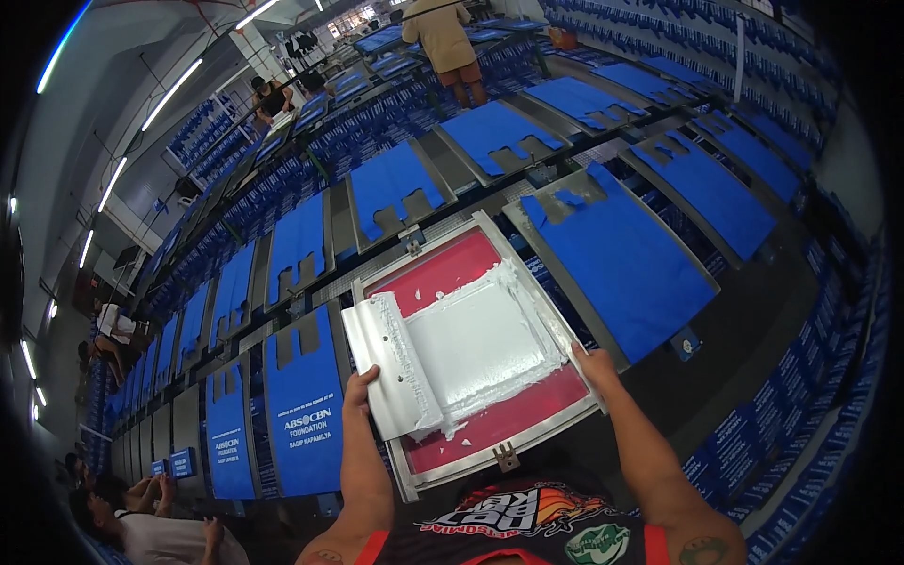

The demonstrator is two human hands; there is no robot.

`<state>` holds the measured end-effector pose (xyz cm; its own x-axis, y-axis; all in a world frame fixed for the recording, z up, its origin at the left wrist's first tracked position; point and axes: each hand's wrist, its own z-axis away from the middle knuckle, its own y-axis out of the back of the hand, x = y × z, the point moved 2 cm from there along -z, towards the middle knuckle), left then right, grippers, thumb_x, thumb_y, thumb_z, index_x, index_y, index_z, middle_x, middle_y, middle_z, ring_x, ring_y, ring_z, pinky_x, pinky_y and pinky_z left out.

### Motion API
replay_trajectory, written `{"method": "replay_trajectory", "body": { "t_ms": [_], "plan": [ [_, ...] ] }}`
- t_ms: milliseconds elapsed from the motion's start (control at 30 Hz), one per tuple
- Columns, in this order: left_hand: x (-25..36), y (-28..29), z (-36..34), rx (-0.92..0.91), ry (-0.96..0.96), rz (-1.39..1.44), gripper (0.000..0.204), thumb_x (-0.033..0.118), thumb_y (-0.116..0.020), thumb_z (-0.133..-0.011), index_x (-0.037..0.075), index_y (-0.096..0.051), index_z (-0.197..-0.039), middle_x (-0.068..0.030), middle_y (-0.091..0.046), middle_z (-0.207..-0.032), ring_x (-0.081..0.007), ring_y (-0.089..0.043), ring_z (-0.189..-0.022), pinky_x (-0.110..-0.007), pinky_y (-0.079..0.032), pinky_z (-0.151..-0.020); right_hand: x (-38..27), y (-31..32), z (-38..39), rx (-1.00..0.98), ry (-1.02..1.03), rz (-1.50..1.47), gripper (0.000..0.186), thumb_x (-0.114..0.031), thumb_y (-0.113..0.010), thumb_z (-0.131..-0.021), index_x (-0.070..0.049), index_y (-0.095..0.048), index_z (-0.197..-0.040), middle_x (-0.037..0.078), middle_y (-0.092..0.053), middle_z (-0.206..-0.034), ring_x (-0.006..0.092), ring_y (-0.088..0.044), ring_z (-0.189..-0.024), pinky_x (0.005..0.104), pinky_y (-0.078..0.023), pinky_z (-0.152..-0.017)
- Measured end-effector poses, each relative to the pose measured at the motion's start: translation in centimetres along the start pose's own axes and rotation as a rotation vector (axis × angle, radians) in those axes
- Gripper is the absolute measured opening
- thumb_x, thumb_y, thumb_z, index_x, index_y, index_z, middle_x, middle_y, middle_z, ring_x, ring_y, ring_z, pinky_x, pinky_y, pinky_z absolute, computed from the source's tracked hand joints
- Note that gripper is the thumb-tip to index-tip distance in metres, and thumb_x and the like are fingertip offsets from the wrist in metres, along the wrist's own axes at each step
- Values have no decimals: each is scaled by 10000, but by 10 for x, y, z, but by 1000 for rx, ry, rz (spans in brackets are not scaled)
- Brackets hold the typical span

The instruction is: Printing a logo onto blue fabric bags using a screen printing frame and squeegee.

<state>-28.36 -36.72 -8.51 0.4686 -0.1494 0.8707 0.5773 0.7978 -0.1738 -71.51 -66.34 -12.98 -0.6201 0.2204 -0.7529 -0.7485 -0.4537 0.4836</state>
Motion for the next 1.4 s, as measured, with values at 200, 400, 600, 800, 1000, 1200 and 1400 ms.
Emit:
{"method": "replay_trajectory", "body": {
  "t_ms": [200,400,600,800,1000,1200,1400],
  "plan": [
    [-24,8,3,28,-17,92,452,99,-681,-831,-78,-516,-1213,-201,-644,-1067,-319,-659,-910,-438,-540,-809,2,3,32,28,170,84,627,-554,-541,-870,46,-663,-1006,256,-654,-1001,388,-620,-990,439,-476,-841],
    [-17,11,13,98,-70,-31,420,87,-692,-805,-83,-561,-1166,-199,-656,-1037,-318,-670,-871,-438,-550,-778,-17,18,106,279,654,294,404,-356,-637,-869,6,-650,-1050,190,-659,-990,325,-624,-925,403,-481,-832],
    [53,-14,35,46,-140,-71,456,132,-675,-828,-81,-498,-1191,-217,-638,-1020,-329,-672,-825,-453,-574,-716,28,-77,175,-958,7,-38,428,-354,-681,-856,42,-645,-1013,116,-673,-955,158,-641,-846,276,-510,-698],
    [57,-28,46,40,-179,-69,436,160,-658,-855,-70,-513,-1196,-192,-652,-1020,-309,-675,-826,-431,-572,-736,37,-101,177,-860,-252,-319,276,-198,-607,-917,47,-640,-1038,119,-685,-934,140,-655,-800,264,-537,-693],
    [52,-25,62,44,-185,-86,450,146,-686,-830,-73,-510,-1181,-193,-647,-1018,-302,-671,-833,-422,-569,-738,25,-87,194,-776,-87,-289,194,-121,-587,-912,50,-677,-935,99,-696,-802,117,-654,-675,242,-541,-613],
    [56,-42,67,56,-199,-125,447,163,-698,-826,-68,-523,-1166,-178,-655,-987,-285,-673,-800,-407,-570,-726,19,-90,197,-812,-80,-169,203,-126,-596,-900,57,-676,-939,97,-701,-792,111,-660,-656,238,-540,-603],
    [74,-71,79,14,-271,-302,454,123,-767,-751,-71,-561,-1105,-162,-659,-962,-243,-666,-797,-356,-550,-712,15,-89,195,-819,-15,-106,197,-131,-609,-889,49,-688,-907,95,-701,-762,122,-671,-631,244,-541,-592]
  ]
}}
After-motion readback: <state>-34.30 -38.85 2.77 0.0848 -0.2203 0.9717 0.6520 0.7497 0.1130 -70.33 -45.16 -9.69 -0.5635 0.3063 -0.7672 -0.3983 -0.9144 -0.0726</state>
